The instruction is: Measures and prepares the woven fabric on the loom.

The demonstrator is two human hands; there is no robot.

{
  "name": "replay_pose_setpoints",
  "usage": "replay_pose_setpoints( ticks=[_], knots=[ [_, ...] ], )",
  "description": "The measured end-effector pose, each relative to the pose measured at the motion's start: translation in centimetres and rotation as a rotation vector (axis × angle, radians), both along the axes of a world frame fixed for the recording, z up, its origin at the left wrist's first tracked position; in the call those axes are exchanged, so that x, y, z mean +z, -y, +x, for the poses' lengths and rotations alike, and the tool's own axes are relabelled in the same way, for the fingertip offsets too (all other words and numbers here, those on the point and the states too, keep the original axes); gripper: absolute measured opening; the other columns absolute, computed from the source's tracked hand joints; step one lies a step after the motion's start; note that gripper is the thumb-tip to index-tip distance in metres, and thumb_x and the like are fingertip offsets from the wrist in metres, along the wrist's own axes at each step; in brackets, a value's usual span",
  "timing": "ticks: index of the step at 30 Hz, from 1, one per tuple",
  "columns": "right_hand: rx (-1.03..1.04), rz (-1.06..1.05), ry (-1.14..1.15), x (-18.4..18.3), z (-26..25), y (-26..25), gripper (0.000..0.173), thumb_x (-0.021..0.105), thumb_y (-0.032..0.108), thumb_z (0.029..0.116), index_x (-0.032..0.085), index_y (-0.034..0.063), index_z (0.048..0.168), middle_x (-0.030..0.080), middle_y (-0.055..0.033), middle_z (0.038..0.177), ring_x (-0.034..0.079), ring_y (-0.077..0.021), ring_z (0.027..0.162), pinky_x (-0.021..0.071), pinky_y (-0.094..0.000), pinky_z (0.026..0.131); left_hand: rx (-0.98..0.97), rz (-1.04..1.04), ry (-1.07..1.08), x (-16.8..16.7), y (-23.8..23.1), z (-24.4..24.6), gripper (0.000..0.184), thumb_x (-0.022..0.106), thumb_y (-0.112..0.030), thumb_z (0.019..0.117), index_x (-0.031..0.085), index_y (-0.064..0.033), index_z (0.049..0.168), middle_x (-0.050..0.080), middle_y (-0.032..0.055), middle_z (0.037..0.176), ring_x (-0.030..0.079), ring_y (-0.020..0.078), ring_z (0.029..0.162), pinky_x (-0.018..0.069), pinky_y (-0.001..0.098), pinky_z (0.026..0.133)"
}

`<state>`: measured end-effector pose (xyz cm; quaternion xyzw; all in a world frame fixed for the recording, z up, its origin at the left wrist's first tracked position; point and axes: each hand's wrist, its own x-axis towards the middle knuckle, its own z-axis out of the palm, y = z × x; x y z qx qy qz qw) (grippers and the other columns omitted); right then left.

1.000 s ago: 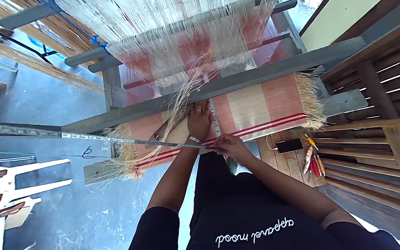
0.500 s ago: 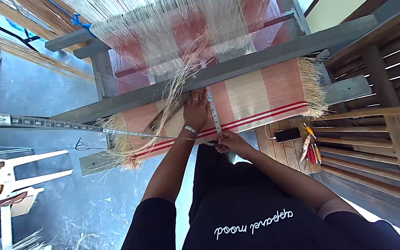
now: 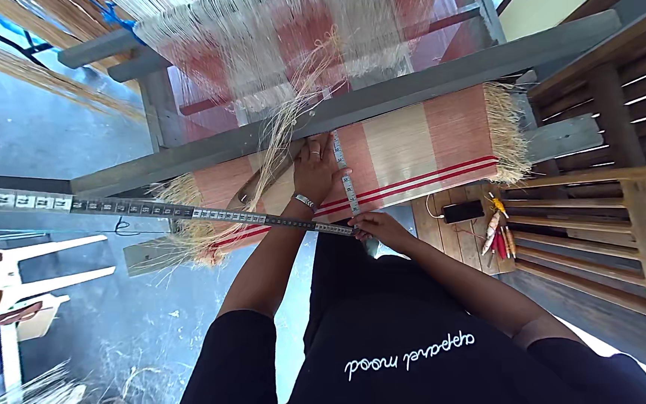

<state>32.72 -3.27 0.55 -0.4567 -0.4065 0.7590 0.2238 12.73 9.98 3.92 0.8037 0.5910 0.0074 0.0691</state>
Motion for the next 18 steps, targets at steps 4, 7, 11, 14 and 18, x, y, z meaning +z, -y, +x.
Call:
replay_pose_setpoints(
  ticks=[4, 7, 11, 14, 18],
  knots=[
    [0.012, -0.002, 0.015, 0.10, 0.04, -0.19, 0.028, 0.047, 0.012, 0.1088, 0.066, -0.0002, 0.125, 0.072, -0.0102, 0.107, 0.073, -0.0131, 0.087, 0.0615, -0.0305, 0.082, -0.006, -0.011, -0.029, 0.10, -0.11, 0.07, 0.095, 0.050, -0.075, 0.0924, 0.029, -0.0162, 0.163, 0.043, 0.0282, 0.152, 0.043, 0.0486, 0.139, 0.0461, 0.0633, 0.098],
    [0.020, 0.000, 0.028, 0.20, 0.04, -0.29, 0.028, 0.046, 0.013, 0.1090, 0.066, -0.0001, 0.125, 0.072, -0.0100, 0.107, 0.073, -0.0129, 0.087, 0.0613, -0.0299, 0.082, -0.015, 0.021, -0.020, 0.02, -0.13, 0.04, 0.095, 0.052, -0.075, 0.0917, 0.030, -0.0154, 0.163, 0.047, 0.0277, 0.148, 0.046, 0.0479, 0.136, 0.0475, 0.0624, 0.096],
    [0.013, -0.003, 0.034, 0.14, -0.04, -0.30, 0.028, 0.047, 0.012, 0.1087, 0.066, 0.0000, 0.124, 0.073, -0.0098, 0.104, 0.072, -0.0122, 0.086, 0.0612, -0.0292, 0.080, -0.022, 0.059, -0.005, -0.31, -0.13, -0.06, 0.095, 0.054, -0.075, 0.0908, 0.032, -0.0151, 0.162, 0.050, 0.0277, 0.145, 0.048, 0.0480, 0.134, 0.0480, 0.0619, 0.095],
    [0.016, 0.001, 0.046, 0.23, -0.10, -0.33, 0.028, 0.047, 0.012, 0.1088, 0.066, 0.0002, 0.125, 0.073, -0.0097, 0.105, 0.072, -0.0118, 0.086, 0.0610, -0.0290, 0.081, -0.020, 0.063, -0.013, -0.35, -0.13, -0.07, 0.096, 0.052, -0.076, 0.0909, 0.031, -0.0158, 0.163, 0.050, 0.0273, 0.145, 0.047, 0.0478, 0.134, 0.0481, 0.0612, 0.096],
    [0.013, 0.008, 0.056, 0.19, -0.19, -0.39, 0.028, 0.047, 0.012, 0.1086, 0.067, 0.0004, 0.125, 0.073, -0.0098, 0.105, 0.073, -0.0120, 0.086, 0.0612, -0.0288, 0.081, -0.019, 0.077, -0.014, -0.40, -0.17, -0.14, 0.095, 0.052, -0.077, 0.0905, 0.033, -0.0162, 0.162, 0.050, 0.0264, 0.145, 0.048, 0.0469, 0.134, 0.0485, 0.0603, 0.096]
  ],
)
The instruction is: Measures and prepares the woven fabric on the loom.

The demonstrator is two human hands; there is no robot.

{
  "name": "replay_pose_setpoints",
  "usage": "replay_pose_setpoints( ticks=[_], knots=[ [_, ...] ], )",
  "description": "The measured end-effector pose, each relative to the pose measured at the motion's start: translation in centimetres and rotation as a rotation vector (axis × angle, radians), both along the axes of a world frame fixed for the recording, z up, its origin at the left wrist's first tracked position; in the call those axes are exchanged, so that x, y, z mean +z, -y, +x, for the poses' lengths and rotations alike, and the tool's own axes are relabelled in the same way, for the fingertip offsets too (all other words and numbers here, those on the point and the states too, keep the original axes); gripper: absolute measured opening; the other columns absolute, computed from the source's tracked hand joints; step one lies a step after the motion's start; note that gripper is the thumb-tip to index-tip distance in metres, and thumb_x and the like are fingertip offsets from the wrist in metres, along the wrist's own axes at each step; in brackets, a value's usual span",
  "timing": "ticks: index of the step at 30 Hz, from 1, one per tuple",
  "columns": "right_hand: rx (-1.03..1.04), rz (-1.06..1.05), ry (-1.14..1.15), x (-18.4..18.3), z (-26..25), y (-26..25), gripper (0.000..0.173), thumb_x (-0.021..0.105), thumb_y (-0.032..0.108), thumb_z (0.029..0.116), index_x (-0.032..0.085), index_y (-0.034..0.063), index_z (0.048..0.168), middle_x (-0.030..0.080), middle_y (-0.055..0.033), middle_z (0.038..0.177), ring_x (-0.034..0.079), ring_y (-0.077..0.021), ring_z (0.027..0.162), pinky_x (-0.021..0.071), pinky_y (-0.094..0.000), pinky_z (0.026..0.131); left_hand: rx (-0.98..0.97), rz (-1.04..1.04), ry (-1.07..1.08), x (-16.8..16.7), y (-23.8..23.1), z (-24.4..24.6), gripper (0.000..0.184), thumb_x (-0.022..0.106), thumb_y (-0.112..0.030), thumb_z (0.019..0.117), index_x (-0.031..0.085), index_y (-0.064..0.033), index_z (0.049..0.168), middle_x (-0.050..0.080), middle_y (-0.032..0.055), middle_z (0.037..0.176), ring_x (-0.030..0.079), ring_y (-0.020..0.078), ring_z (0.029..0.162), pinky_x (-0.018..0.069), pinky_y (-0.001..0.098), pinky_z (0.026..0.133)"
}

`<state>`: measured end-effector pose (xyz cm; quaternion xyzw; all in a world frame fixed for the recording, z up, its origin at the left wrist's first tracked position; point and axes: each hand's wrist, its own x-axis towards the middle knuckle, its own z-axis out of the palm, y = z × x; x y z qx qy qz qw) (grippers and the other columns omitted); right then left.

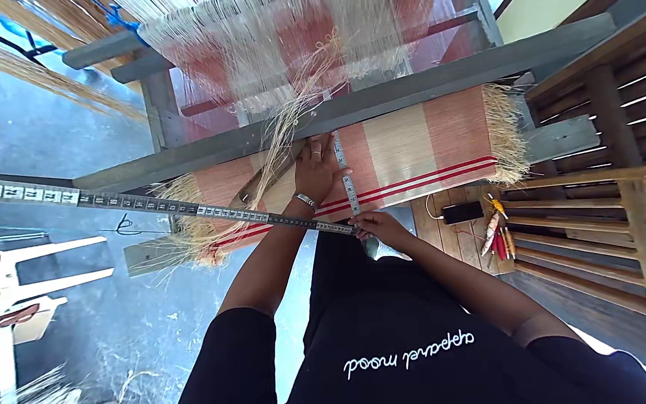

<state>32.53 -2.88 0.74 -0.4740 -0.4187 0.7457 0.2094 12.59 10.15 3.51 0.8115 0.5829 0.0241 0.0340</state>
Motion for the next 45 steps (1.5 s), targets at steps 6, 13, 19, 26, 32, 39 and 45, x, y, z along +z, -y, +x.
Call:
replay_pose_setpoints(
  ticks=[6, 13, 19, 26, 32, 39, 45],
  knots=[
    [0.003, -0.004, 0.003, -0.1, 0.0, 0.1, 0.028, 0.047, 0.012, 0.1084, 0.066, 0.0002, 0.125, 0.073, -0.0101, 0.104, 0.073, -0.0126, 0.086, 0.0613, -0.0296, 0.081, 0.021, -0.047, 0.002, 0.3, 0.1, 0.1, 0.097, 0.052, -0.077, 0.0906, 0.028, -0.0179, 0.164, 0.045, 0.0284, 0.150, 0.042, 0.0482, 0.139, 0.0455, 0.0619, 0.100],
    [0.142, -0.070, -0.118, 2.1, -0.2, 1.6, 0.030, 0.045, 0.011, 0.1078, 0.066, -0.0033, 0.124, 0.073, -0.0128, 0.114, 0.073, -0.0184, 0.091, 0.0613, -0.0357, 0.086, 0.304, -0.472, 1.084, 2.8, 8.2, -3.2, 0.050, 0.031, -0.035, 0.1121, 0.068, -0.0033, 0.124, 0.069, 0.0089, 0.110, 0.064, 0.0152, 0.097, 0.0543, 0.0376, 0.090],
    [0.241, -0.173, -0.131, 1.1, 0.0, 2.2, 0.034, 0.043, 0.016, 0.1090, 0.064, -0.0008, 0.130, 0.075, -0.0120, 0.114, 0.073, -0.0185, 0.098, 0.0586, -0.0346, 0.088, 0.376, -1.015, 1.808, 3.2, 22.5, -11.3, 0.111, 0.022, -0.103, 0.0691, 0.075, -0.0205, 0.121, 0.077, 0.0010, 0.098, 0.071, 0.0109, 0.082, 0.0581, 0.0280, 0.073],
    [0.556, -0.031, -0.163, 3.5, -1.3, 1.3, 0.043, 0.051, 0.024, 0.1069, 0.053, 0.0046, 0.146, 0.073, -0.0127, 0.122, 0.071, -0.0225, 0.109, 0.0555, -0.0404, 0.099, 0.661, -0.037, 1.560, 12.7, 31.1, -26.8, 0.034, 0.063, -0.062, 0.0931, 0.070, -0.0302, 0.102, 0.061, -0.0168, 0.072, 0.050, -0.0050, 0.054, 0.0443, 0.0135, 0.051],
    [0.529, -0.054, -0.039, 3.4, -0.5, 0.5, 0.043, 0.052, 0.024, 0.1071, 0.052, 0.0061, 0.146, 0.070, -0.0100, 0.128, 0.070, -0.0199, 0.109, 0.0564, -0.0385, 0.094, 1.306, 0.686, 0.964, 14.6, 32.2, -33.6, 0.031, 0.054, -0.029, 0.1052, 0.055, -0.0062, 0.126, 0.054, -0.0018, 0.089, 0.049, 0.0029, 0.066, 0.0452, 0.0233, 0.062],
    [0.533, -0.043, 0.028, 3.6, 0.9, 1.7, 0.040, 0.053, 0.023, 0.1073, 0.053, 0.0059, 0.144, 0.069, -0.0097, 0.130, 0.068, -0.0188, 0.114, 0.0548, -0.0372, 0.097, 1.410, 0.386, 1.154, 6.7, 26.9, -33.6, 0.062, 0.054, -0.019, 0.1055, 0.025, -0.0032, 0.159, 0.050, 0.0273, 0.147, 0.060, 0.0360, 0.122, 0.0509, 0.0515, 0.098],
    [0.432, -0.055, 0.027, 3.7, 2.2, 1.2, 0.039, 0.053, 0.021, 0.1070, 0.053, 0.0052, 0.143, 0.069, -0.0097, 0.128, 0.070, -0.0194, 0.109, 0.0578, -0.0379, 0.093, 1.388, 0.385, 1.003, 3.5, 22.0, -28.5, 0.055, 0.057, -0.018, 0.1028, 0.038, 0.0042, 0.150, 0.053, 0.0315, 0.140, 0.060, 0.0409, 0.119, 0.0508, 0.0546, 0.097]
  ],
)
